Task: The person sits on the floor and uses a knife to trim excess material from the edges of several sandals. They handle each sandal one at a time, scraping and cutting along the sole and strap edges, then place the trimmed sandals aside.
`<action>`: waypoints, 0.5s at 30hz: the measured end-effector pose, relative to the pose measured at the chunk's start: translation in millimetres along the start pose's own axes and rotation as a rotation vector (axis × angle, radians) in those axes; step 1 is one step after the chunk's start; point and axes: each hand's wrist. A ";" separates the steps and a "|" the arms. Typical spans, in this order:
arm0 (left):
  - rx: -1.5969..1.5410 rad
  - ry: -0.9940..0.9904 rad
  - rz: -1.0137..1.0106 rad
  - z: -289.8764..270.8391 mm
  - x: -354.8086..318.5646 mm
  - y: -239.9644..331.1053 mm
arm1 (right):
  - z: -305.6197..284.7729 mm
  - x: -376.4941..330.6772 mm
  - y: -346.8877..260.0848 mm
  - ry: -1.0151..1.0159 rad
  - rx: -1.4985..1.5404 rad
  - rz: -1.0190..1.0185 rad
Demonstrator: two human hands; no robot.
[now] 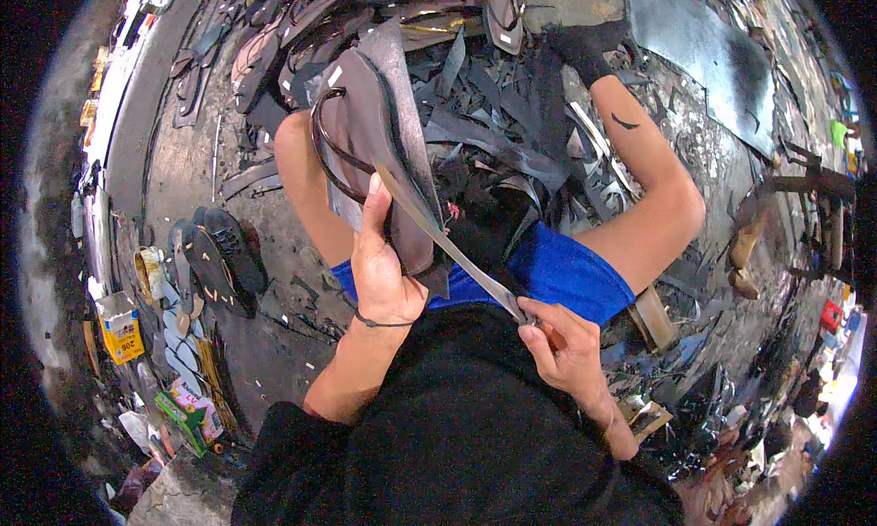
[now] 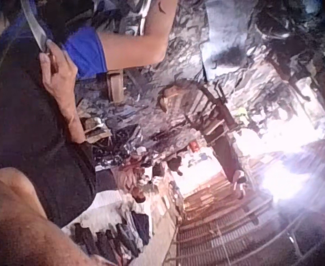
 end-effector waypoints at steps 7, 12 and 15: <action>0.183 0.122 0.032 4.8 -4.9 -9.1 | 21.1 62.9 -11.4 0.095 0.084 -0.138; 0.168 0.053 -0.028 0.8 -7.4 -1.0 | 47.5 105.8 -0.1 0.132 0.082 -0.185; 0.211 0.052 0.027 12.3 -1.4 -0.7 | 57.1 137.4 -1.4 0.244 0.016 -0.230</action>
Point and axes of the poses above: each hand's wrist, its own x-axis towards the middle knuckle, its own z-axis out of the palm, y = z × x, and after that the axes turned 9 degrees about -y, right-handed
